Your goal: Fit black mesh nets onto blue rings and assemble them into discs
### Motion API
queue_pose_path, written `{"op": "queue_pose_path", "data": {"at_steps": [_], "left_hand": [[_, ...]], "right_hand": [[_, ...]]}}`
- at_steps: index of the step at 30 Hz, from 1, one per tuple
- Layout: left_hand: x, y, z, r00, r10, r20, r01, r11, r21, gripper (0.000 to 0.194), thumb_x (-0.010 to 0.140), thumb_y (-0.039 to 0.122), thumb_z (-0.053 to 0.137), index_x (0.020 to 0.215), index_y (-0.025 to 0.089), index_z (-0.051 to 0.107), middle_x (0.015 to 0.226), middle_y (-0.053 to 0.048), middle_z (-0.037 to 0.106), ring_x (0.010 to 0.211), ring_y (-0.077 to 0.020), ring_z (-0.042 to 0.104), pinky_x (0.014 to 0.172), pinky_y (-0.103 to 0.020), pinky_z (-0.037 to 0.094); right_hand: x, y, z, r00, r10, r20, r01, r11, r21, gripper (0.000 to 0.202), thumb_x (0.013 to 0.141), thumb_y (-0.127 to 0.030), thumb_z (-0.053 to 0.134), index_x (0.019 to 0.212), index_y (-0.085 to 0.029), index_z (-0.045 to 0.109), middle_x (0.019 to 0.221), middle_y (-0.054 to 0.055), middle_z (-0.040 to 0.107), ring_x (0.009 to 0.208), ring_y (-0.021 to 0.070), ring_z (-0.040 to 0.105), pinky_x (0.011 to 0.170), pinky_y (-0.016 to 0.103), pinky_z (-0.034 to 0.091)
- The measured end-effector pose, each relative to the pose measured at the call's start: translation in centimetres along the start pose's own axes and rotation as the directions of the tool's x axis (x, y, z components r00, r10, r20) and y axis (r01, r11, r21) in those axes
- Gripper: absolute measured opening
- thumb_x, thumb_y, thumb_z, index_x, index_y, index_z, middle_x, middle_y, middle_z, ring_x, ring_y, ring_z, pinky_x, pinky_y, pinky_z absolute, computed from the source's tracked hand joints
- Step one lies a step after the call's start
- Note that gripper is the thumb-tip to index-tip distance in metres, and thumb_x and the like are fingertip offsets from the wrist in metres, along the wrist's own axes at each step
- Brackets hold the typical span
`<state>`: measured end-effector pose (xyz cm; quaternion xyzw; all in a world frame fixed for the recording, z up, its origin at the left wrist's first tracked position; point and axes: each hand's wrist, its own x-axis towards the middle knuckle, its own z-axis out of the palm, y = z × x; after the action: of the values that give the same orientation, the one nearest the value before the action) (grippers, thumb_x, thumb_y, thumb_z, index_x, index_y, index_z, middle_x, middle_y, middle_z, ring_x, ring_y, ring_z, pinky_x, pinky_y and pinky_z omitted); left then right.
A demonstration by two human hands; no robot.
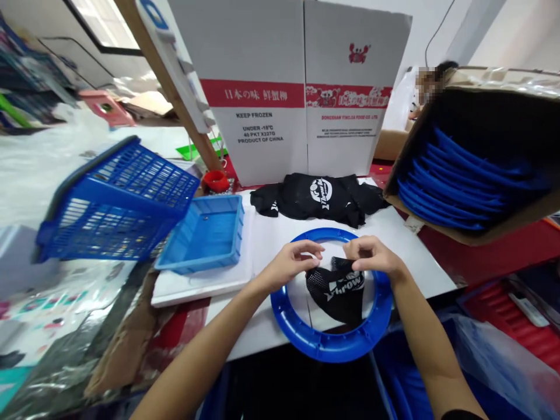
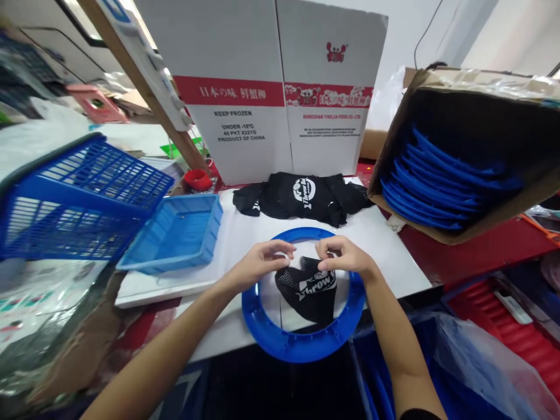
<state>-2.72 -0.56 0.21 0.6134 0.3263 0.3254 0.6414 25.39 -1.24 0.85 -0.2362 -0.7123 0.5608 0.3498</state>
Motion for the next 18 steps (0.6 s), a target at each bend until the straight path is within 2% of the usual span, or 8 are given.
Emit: {"op": "queue_pose_path", "data": {"at_steps": [2, 3, 5, 9, 11, 12, 14, 18], "left_hand": [[-0.9, 0.7, 0.2, 0.984, 0.002, 0.177, 0.04, 0.972, -0.232, 0.046, 0.067, 0.051, 0.094, 0.084, 0.02, 0.065, 0.076, -0.001, 0.063, 0.062, -0.0128, 0.057, 0.058, -0.027, 0.05], [-1.3, 1.0, 0.3, 0.967, 0.027, 0.254, 0.052, 0.952, -0.3, 0.05, 0.063, 0.053, 0.096, 0.079, 0.02, 0.062, 0.072, 0.001, 0.059, 0.059, -0.012, 0.056, 0.057, -0.027, 0.049], [-1.4, 1.2, 0.3, 0.948, 0.074, 0.309, 0.03, 0.947, -0.319, 0.053, 0.063, 0.053, 0.097, 0.076, 0.02, 0.059, 0.072, 0.001, 0.057, 0.06, -0.0118, 0.057, 0.058, -0.027, 0.05], [0.1, -0.3, -0.5, 0.967, 0.153, 0.205, -0.178, 0.978, 0.108, 0.023, 0.085, 0.037, 0.08, 0.089, 0.019, 0.066, 0.087, -0.002, 0.063, 0.073, -0.0133, 0.06, 0.07, -0.028, 0.053], [0.8, -1.4, -1.0, 0.941, 0.247, 0.23, -0.319, 0.873, 0.37, 0.009, 0.093, 0.025, 0.066, 0.089, 0.018, 0.07, 0.093, -0.005, 0.064, 0.082, -0.0161, 0.062, 0.078, -0.031, 0.053], [1.0, -1.7, -1.2, 0.923, 0.291, 0.252, -0.377, 0.813, 0.443, 0.013, 0.095, 0.021, 0.061, 0.088, 0.018, 0.071, 0.095, -0.007, 0.065, 0.086, -0.0174, 0.063, 0.082, -0.032, 0.053], [0.9, -1.9, -1.1, 0.892, 0.362, 0.271, -0.45, 0.765, 0.46, 0.02, 0.098, 0.018, 0.057, 0.086, 0.018, 0.073, 0.096, -0.008, 0.066, 0.091, -0.0187, 0.064, 0.084, -0.032, 0.053], [-0.6, -0.3, 0.3, 0.87, 0.437, 0.228, -0.478, 0.861, 0.173, 0.016, 0.099, 0.028, 0.069, 0.088, 0.018, 0.073, 0.095, -0.008, 0.068, 0.086, -0.018, 0.066, 0.076, -0.031, 0.054]], "right_hand": [[-0.2, -0.3, -0.8, 0.966, 0.0, 0.26, -0.013, 0.999, 0.048, 0.055, 0.086, -0.057, 0.082, 0.055, -0.022, 0.053, 0.053, -0.004, 0.044, 0.054, 0.0124, 0.042, 0.058, 0.03, 0.036], [-0.2, -0.6, -1.1, 0.915, -0.016, 0.404, -0.016, 0.997, 0.076, 0.058, 0.088, -0.06, 0.079, 0.052, -0.022, 0.052, 0.051, -0.003, 0.043, 0.053, 0.0127, 0.042, 0.058, 0.031, 0.037], [-0.1, -1.1, -1.4, 0.844, -0.016, 0.536, -0.024, 0.997, 0.068, 0.056, 0.092, -0.062, 0.074, 0.056, -0.022, 0.058, 0.053, -0.001, 0.049, 0.055, 0.0141, 0.047, 0.062, 0.032, 0.041], [1.1, -1.0, -0.1, 0.941, 0.153, 0.302, -0.107, 0.981, -0.161, 0.054, 0.095, -0.071, 0.065, 0.097, -0.018, 0.075, 0.086, 0.006, 0.07, 0.08, 0.0177, 0.062, 0.079, 0.033, 0.05], [1.8, -0.4, 1.0, 0.93, 0.261, 0.26, -0.2, 0.951, -0.238, 0.061, 0.095, -0.075, 0.062, 0.114, -0.017, 0.073, 0.106, 0.01, 0.073, 0.096, 0.0212, 0.066, 0.089, 0.036, 0.053], [2.1, 0.0, 1.4, 0.913, 0.312, 0.264, -0.242, 0.933, -0.265, 0.062, 0.095, -0.074, 0.062, 0.118, -0.018, 0.071, 0.112, 0.011, 0.073, 0.103, 0.023, 0.067, 0.094, 0.038, 0.053], [2.3, 0.7, 2.0, 0.883, 0.395, 0.256, -0.312, 0.898, -0.309, 0.059, 0.095, -0.071, 0.064, 0.122, -0.018, 0.07, 0.119, 0.011, 0.072, 0.109, 0.0253, 0.067, 0.1, 0.042, 0.053], [2.3, 1.0, 2.1, 0.875, 0.405, 0.267, -0.333, 0.902, -0.277, 0.059, 0.092, -0.059, 0.074, 0.134, -0.02, 0.066, 0.129, 0.012, 0.07, 0.114, 0.025, 0.066, 0.104, 0.044, 0.053]]}}
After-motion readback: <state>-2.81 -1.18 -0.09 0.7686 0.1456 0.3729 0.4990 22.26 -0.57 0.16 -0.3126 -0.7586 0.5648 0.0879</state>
